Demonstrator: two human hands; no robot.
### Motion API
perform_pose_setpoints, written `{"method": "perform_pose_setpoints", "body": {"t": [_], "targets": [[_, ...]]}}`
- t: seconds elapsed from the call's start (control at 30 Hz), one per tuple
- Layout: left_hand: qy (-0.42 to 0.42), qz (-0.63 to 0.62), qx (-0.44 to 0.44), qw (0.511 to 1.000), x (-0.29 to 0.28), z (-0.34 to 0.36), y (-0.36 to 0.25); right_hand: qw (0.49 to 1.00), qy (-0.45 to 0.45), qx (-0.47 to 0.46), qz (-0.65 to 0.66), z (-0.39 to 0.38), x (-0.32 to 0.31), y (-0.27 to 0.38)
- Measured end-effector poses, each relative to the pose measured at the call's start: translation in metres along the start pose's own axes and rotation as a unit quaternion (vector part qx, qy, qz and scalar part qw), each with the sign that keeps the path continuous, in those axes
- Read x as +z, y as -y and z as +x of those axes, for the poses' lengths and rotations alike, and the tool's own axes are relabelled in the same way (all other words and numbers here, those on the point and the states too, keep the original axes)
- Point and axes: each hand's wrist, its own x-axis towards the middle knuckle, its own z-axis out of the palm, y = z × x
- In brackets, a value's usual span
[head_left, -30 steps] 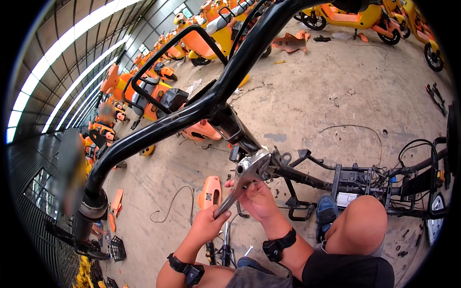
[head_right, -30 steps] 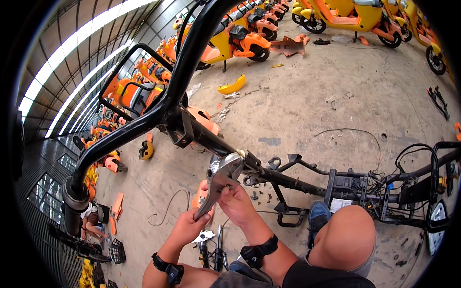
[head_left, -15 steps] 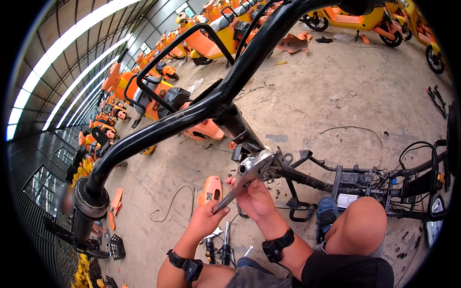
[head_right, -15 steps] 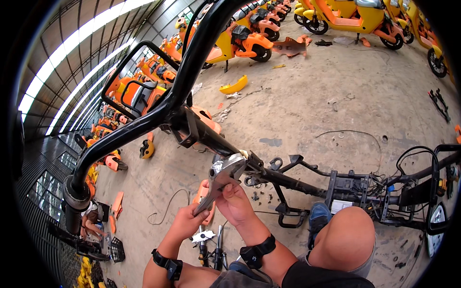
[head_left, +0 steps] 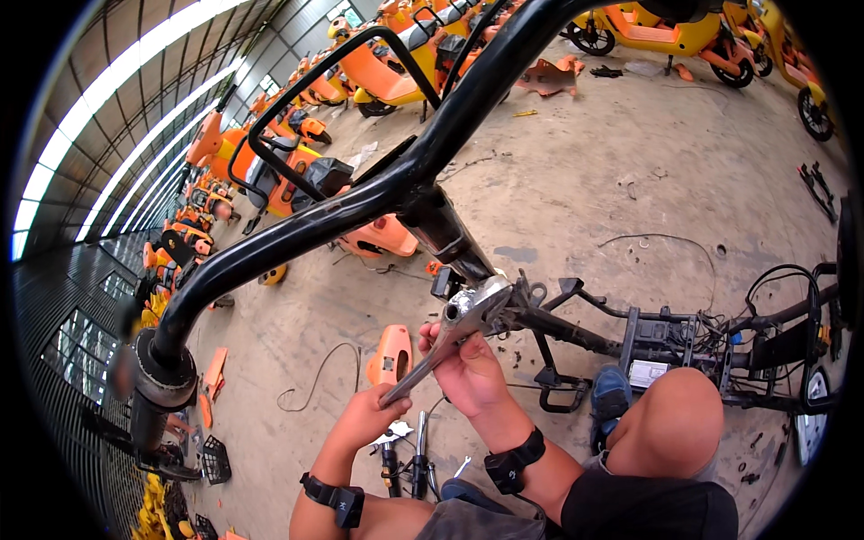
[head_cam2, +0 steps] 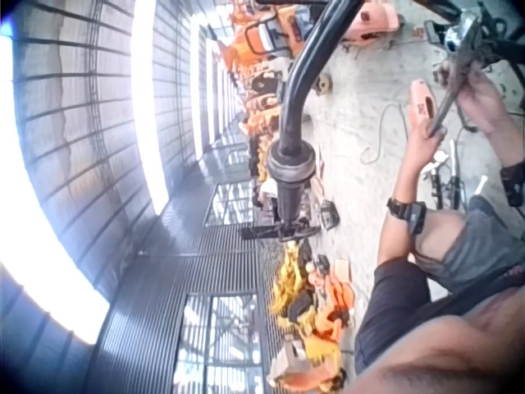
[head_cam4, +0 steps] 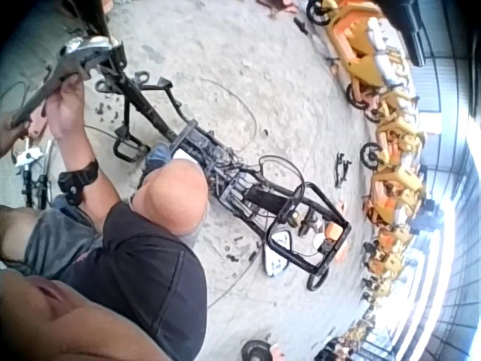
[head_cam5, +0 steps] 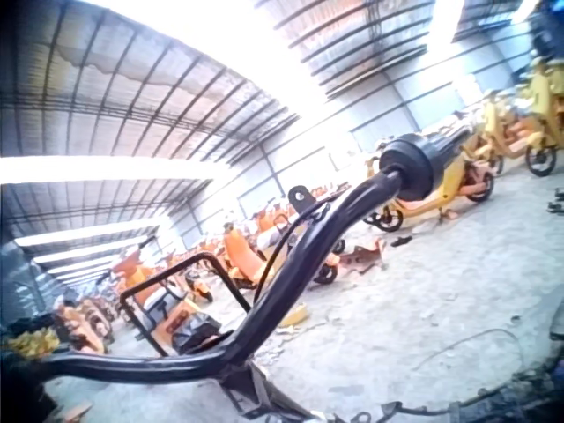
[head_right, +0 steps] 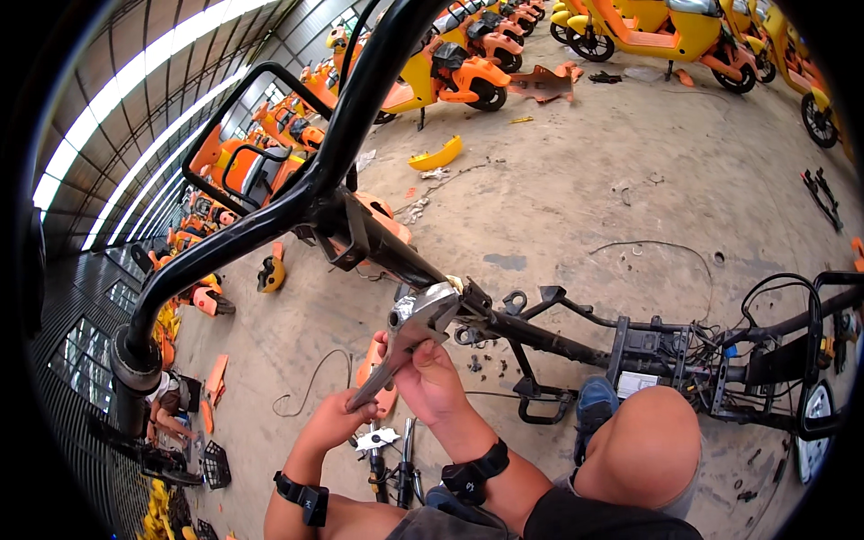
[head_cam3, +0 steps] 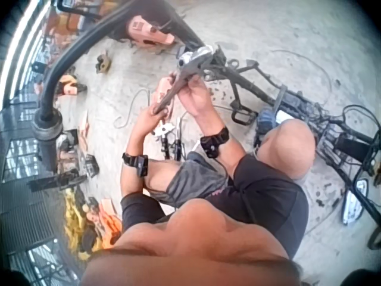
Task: The person uses an adjustable wrench to loosen or tighten bolts on the handle bar and front fork assembly of a motorcycle frame.
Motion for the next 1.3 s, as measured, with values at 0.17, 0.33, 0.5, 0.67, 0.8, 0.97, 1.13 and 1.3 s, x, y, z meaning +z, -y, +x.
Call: {"method": "perform_pose_setpoints", "body": {"t": [0.17,0.33,0.5,0.67,0.8,0.97,1.13,1.3], "targets": [[-0.034,0.063,-0.06,0.996,-0.007,-0.018,-0.001,1.0,-0.012,0.009,0.005,-0.004,0.009,-0.003],[-0.242,0.183,-0.018,0.953,-0.022,-0.043,-0.03,0.998,-0.018,-0.027,0.059,-0.001,0.014,-0.02],[-0.242,0.214,0.004,0.947,-0.027,-0.055,-0.025,0.999,-0.005,-0.003,0.036,-0.001,0.017,-0.013],[-0.196,0.253,0.04,0.947,-0.017,-0.035,-0.017,0.998,0.009,-0.012,0.058,0.003,0.003,0.004],[-0.161,0.241,0.035,0.956,-0.018,-0.031,-0.009,0.985,0.069,0.027,0.159,0.005,0.002,0.005],[-0.19,0.214,0.056,0.956,-0.017,-0.036,-0.006,0.989,0.094,0.055,0.105,0.004,0.002,0.012],[-0.169,0.193,0.04,0.966,-0.022,-0.043,-0.013,0.986,0.122,0.059,0.1,0.005,0.004,0.012],[-0.166,0.191,0.053,0.966,-0.022,-0.037,-0.008,0.987,0.125,0.07,0.075,0.005,0.0,0.015]]}}
